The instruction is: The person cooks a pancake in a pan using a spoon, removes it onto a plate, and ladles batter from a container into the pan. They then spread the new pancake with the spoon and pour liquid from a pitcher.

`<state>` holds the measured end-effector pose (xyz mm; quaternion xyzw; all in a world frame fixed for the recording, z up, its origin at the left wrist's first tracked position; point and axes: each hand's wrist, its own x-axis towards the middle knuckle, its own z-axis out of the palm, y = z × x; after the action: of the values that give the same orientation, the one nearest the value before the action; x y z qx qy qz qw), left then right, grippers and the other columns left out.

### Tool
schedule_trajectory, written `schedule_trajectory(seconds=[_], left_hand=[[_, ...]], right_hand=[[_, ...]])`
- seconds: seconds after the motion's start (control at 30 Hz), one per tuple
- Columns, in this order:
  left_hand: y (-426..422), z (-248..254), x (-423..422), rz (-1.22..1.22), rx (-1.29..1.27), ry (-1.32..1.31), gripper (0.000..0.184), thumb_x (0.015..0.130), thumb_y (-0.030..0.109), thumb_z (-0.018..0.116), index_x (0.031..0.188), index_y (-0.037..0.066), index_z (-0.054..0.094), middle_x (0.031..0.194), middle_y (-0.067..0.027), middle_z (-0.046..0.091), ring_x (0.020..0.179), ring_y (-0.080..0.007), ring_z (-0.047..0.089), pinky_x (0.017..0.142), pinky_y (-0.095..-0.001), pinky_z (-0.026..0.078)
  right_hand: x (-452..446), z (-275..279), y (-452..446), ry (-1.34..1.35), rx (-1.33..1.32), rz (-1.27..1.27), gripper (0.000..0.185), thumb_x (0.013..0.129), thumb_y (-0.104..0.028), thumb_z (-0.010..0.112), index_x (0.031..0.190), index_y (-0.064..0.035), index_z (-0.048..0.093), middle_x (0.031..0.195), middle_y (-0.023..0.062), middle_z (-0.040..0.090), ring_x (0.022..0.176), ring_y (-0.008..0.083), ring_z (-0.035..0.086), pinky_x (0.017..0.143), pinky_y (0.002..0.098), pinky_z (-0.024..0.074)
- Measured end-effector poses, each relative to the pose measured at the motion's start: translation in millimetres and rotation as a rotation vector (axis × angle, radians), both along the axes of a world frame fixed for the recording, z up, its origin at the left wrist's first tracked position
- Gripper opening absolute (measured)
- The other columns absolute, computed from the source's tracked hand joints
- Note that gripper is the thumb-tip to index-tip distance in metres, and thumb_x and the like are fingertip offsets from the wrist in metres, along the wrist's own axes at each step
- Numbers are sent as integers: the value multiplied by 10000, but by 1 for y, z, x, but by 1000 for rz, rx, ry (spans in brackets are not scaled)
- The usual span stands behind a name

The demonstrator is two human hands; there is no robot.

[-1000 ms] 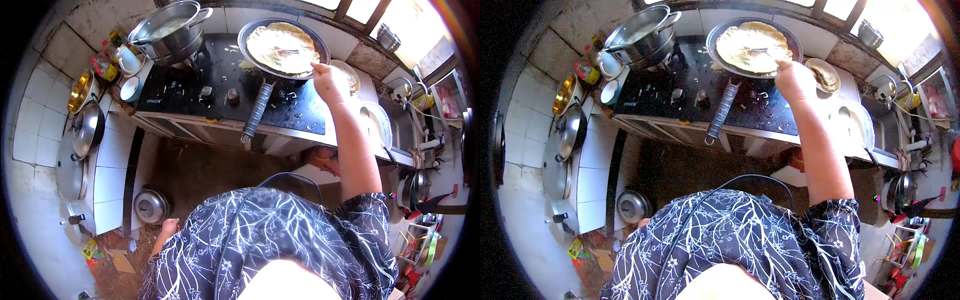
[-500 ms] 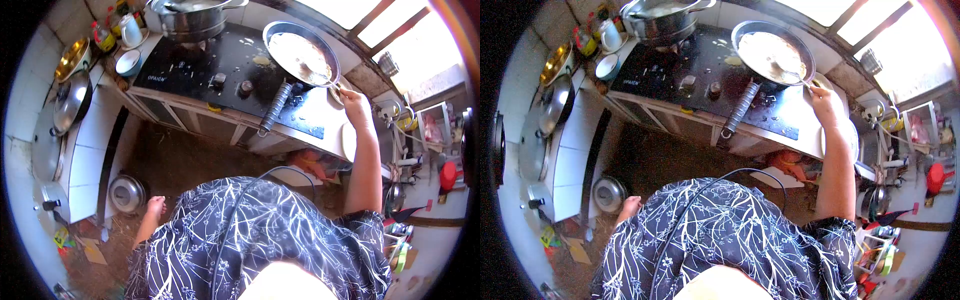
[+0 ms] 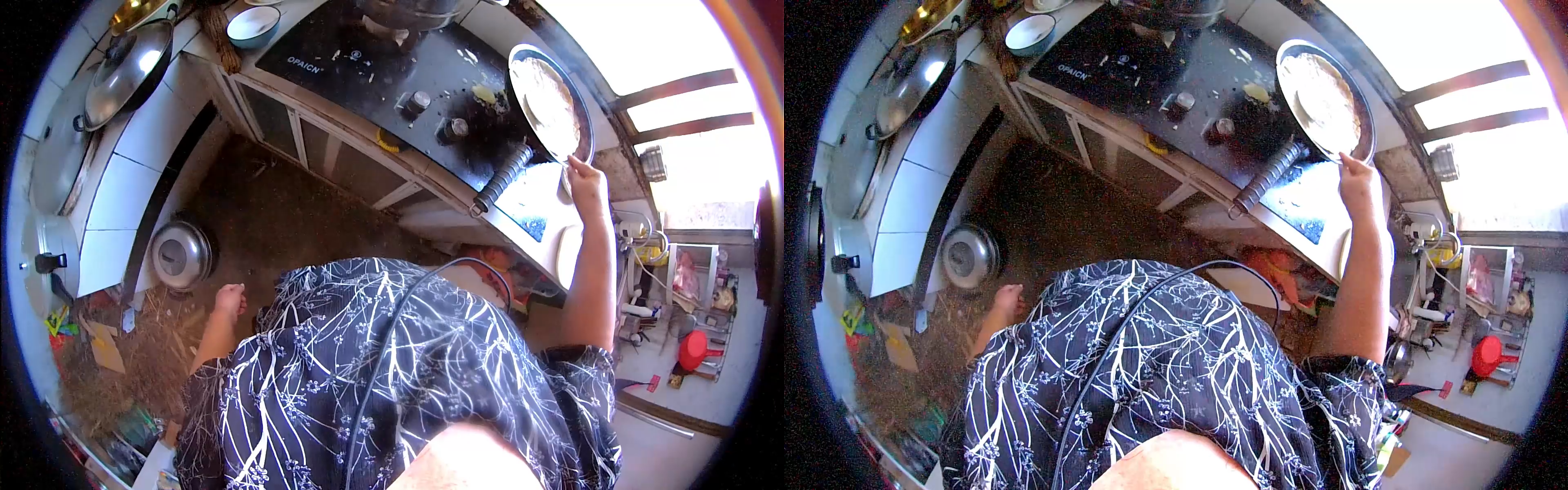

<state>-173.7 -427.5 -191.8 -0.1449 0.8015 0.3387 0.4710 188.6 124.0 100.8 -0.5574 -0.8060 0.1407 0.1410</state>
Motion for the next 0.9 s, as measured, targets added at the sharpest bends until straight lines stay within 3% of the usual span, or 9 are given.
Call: schedule_trajectory(seconds=[0.27, 0.37, 0.4, 0.5, 0.53, 0.67, 0.73, 0.8, 0.9], left_hand=[[2, -1, 0, 2, 25, -6, 182, 818, 236, 531, 886, 67, 541, 583, -31, 487, 440, -136, 467, 381, -272, 390], [4, -2, -9, -6, 4, -27, 181, 827, 231, 522, 900, 66, 536, 583, -31, 480, 438, -136, 463, 367, -262, 377], [11, 6, -9, -21, 12, -10, 181, 827, 231, 522, 900, 66, 536, 583, -31, 480, 438, -136, 463, 367, -262, 377], [18, 12, -13, -31, -10, 0, 185, 831, 231, 519, 915, 67, 530, 590, -34, 478, 435, -135, 458, 363, -261, 376], [18, 8, -16, -48, -4, 7, 185, 831, 231, 519, 915, 67, 530, 590, -34, 478, 435, -135, 458, 363, -261, 376], [25, 7, -18, -64, -7, 48, 168, 836, 232, 518, 912, 82, 522, 590, -30, 482, 431, -139, 462, 363, -263, 380], [28, 9, -15, -94, 13, 17, 165, 835, 233, 518, 893, 78, 520, 588, -32, 485, 429, -146, 466, 364, -272, 383], [31, 13, -9, -139, 67, 44, 166, 833, 235, 520, 879, 75, 520, 588, -38, 489, 433, -154, 471, 368, -281, 389], [38, 24, 0, -164, 94, 39, 165, 829, 230, 524, 851, 67, 518, 584, -63, 489, 440, -178, 475, 373, -299, 391]], right_hand=[[43, 36, 3, 198, -66, -22, 237, 788, -108, 547, 1010, -64, 618, 828, 103, 646, 722, 110, 580, 699, 227, 434], [42, 5, 9, 150, 44, -96, 245, 790, -181, 541, 1005, -95, 622, 894, 135, 631, 772, 183, 614, 715, 269, 447], [42, 3, 9, -59, 56, -107, 236, 793, -191, 538, 998, -117, 627, 926, 139, 618, 804, 228, 614, 732, 291, 450], [48, 14, 9, 43, 47, -136, 215, 787, -202, 551, 967, -124, 638, 907, 146, 613, 805, 240, 613, 736, 294, 450], [52, 16, 11, 66, 25, -118, 227, 800, -140, 558, 1000, -54, 621, 847, 61, 651, 757, 88, 576, 703, 225, 434], [65, -8, 9, -9, 72, -33, 226, 788, -125, 548, 999, -99, 626, 886, 104, 643, 767, 147, 595, 734, 252, 435], [61, 14, -3, -156, 24, -74, 235, 800, -263, 528, 987, -170, 636, 903, 128, 623, 800, 239, 606, 744, 303, 454], [53, 50, -10, -57, -64, -164, 230, 788, -254, 542, 979, -174, 641, 884, 108, 632, 785, 221, 609, 740, 297, 456], [50, 96, -19, -287, 124, -109, 209, 769, -200, 561, 955, -171, 652, 872, 91, 635, 764, 227, 609, 725, 310, 468]])
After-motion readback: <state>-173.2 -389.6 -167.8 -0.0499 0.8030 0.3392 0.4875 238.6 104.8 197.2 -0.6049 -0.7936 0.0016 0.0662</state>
